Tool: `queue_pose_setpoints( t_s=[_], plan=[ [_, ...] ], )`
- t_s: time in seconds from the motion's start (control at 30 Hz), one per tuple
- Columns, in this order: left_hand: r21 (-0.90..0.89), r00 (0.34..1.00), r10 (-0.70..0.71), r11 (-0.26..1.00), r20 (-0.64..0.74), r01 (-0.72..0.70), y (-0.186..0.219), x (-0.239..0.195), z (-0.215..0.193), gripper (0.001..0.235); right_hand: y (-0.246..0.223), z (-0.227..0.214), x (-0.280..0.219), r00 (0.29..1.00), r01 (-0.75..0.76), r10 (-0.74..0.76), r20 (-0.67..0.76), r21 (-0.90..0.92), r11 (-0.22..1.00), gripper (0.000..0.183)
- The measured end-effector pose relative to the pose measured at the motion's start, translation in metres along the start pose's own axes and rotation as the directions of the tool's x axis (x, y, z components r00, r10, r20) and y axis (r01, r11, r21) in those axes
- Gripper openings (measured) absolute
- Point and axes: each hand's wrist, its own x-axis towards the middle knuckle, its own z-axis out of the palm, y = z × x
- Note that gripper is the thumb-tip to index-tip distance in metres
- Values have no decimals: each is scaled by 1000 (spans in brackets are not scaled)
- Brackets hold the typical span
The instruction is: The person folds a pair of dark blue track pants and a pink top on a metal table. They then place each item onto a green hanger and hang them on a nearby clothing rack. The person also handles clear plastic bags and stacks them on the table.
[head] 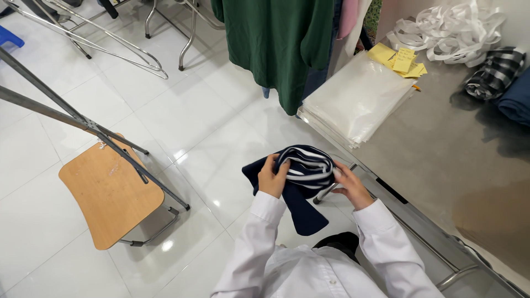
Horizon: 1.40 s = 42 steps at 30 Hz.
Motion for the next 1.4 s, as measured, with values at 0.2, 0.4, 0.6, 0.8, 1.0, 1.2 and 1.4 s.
queue_pose_setpoints(
  t_s=[0.2,0.4,0.6,0.8,1.0,1.2,1.4],
  plan=[
    [44,995,-99,994,22,98,-11,15,4,30,-31,25,-34,976,186,-216,-6,-481,856,121],
    [-126,980,10,992,198,16,4,-6,10,34,27,10,17,869,391,-478,-127,-415,821,84],
    [-174,954,226,966,197,-193,52,-41,-19,62,24,-18,40,889,337,-336,-312,-55,940,58],
    [86,942,131,983,308,-165,29,-47,-7,88,-26,-10,24,856,365,-383,-348,-119,923,49],
    [587,970,196,772,144,-243,-56,18,-39,33,-35,-30,23,889,317,-380,-254,-257,913,53],
    [155,773,632,771,-60,-618,7,-19,-13,22,-6,-44,40,946,87,-52,-319,95,992,61],
    [266,904,-28,959,427,-96,104,-86,6,81,-54,25,9,944,-20,69,-322,155,988,74]
  ],
)
